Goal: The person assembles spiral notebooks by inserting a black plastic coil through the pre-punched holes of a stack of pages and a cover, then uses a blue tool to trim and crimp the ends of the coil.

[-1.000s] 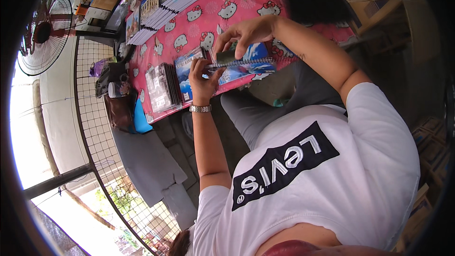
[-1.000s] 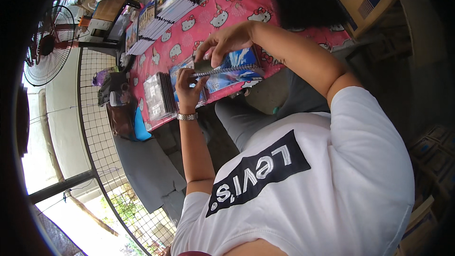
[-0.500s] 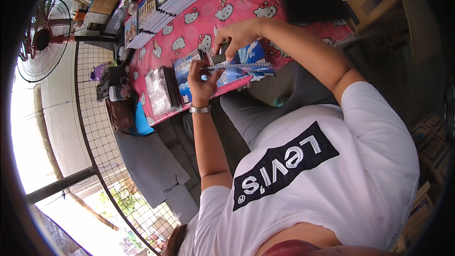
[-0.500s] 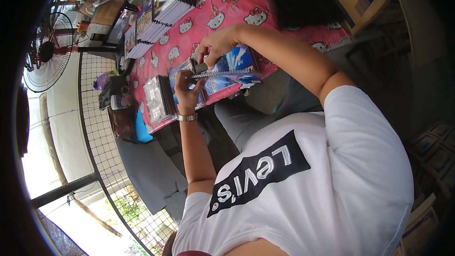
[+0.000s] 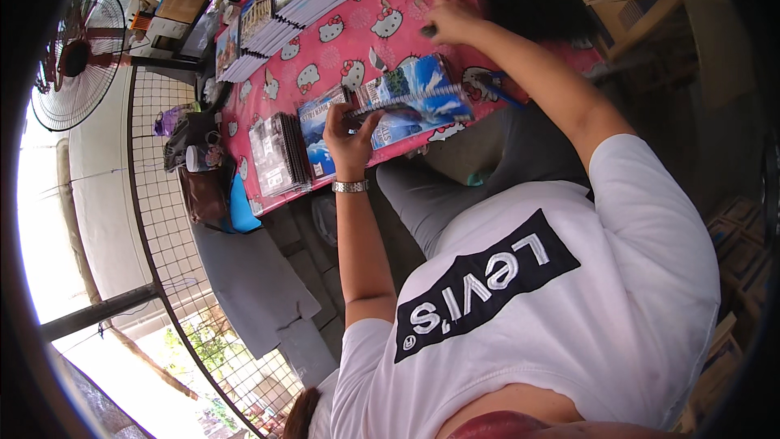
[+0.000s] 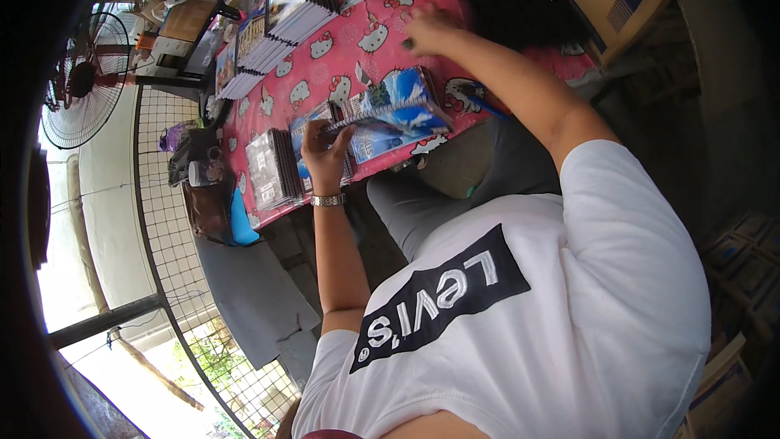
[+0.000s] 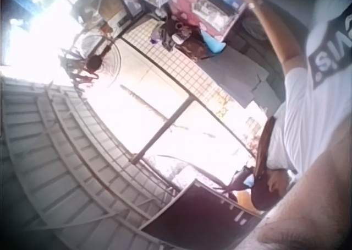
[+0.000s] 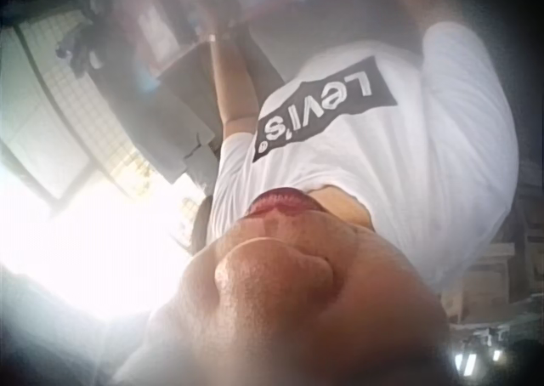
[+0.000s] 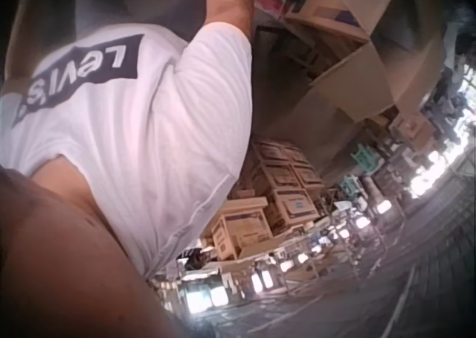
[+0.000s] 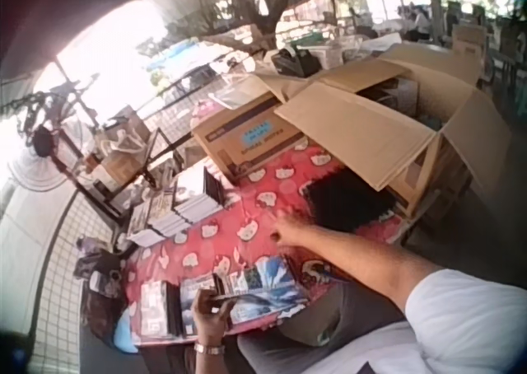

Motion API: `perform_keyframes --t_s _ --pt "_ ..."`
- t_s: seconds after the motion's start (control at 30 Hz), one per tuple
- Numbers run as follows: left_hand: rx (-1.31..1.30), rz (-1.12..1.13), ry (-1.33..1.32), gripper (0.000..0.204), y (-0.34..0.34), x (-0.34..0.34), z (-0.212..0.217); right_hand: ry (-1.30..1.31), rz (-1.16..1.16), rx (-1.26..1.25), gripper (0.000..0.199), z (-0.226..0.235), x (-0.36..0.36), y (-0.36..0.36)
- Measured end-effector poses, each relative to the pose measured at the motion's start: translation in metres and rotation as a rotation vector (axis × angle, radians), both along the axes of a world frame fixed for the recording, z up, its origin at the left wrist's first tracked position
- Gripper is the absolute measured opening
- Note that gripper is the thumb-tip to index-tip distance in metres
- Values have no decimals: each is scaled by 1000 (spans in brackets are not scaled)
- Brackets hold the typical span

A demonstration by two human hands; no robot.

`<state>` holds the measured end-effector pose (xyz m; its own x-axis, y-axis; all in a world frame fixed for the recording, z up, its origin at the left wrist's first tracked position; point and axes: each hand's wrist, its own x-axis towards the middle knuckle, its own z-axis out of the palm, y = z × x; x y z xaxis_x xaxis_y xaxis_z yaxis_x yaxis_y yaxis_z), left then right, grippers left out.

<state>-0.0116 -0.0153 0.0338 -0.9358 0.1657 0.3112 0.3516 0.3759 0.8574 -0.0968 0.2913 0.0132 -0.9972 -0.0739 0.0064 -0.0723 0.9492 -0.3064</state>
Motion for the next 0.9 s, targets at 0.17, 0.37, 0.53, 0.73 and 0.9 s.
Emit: perform_keyframes --t_s 0.17,0.37,0.53,0.73,0.9 --pt "280 185 19 18 18 18 -4 487 26 -280 42 -60 47 49" --pt "411 221 -4 21 24 25 -13 290 3 32 56 -79 180 35" --pt "289 263 48 22 20 20 -28 419 -12 -556 50 -38 172 8" --pt "313 202 16 23 17 24 -26 486 369 -644 49 35 154 -78" --pt "331 172 69 25 14 25 -35 513 405 -507 50 43 143 -99"
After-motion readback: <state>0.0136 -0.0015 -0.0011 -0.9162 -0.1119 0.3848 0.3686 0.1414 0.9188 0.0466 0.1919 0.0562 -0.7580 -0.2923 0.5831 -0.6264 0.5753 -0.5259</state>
